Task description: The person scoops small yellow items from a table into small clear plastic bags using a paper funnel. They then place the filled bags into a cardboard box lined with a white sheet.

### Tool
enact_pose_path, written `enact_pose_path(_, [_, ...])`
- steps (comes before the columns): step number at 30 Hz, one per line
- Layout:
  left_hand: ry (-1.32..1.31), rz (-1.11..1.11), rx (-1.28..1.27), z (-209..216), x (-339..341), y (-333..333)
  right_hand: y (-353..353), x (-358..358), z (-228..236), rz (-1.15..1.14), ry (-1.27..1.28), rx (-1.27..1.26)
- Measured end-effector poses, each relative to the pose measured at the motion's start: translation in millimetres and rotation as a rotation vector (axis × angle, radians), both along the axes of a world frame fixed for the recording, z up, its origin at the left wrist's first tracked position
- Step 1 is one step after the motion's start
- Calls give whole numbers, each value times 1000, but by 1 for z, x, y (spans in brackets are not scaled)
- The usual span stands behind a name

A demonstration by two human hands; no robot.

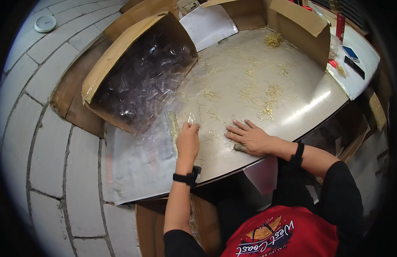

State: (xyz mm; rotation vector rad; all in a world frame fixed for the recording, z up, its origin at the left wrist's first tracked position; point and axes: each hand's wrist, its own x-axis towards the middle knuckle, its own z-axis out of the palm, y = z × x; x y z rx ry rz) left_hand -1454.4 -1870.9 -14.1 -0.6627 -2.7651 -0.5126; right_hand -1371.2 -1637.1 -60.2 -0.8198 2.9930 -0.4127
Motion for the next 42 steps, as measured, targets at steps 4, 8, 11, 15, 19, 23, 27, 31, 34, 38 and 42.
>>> enact_pose_path(4, [-30,-132,344,-14,35,-12,7,-18,-1,-217,9,38])
enact_pose_path(8, [-128,-112,614,-23,81,-7,2,-4,-23,-206,96,-88])
enact_pose_path(11, [-95,-79,689,-32,107,0,6,6,-25,-198,85,-214])
enact_pose_path(15, [-108,104,626,-36,129,22,4,17,-16,-245,171,-308])
enact_pose_path(19, [-168,193,671,-31,163,28,-9,54,9,-269,317,-491])
enact_pose_path(23, [0,53,529,-37,202,40,-22,102,19,-361,-69,-737])
enact_pose_path(27, [-65,143,742,-42,239,51,-19,125,-9,-311,-79,-878])
enact_pose_path(31, [-589,178,1410,-48,248,43,-21,151,1,-264,-247,-998])
enact_pose_path(34, [-1282,-30,1756,-82,251,13,-26,153,1,-141,-373,-940])
enact_pose_path(38, [-1103,148,1625,-105,268,5,-10,110,6,-118,107,-863])
enact_pose_path(42, [-1155,333,1440,-163,280,-3,8,33,17,-406,176,-636])
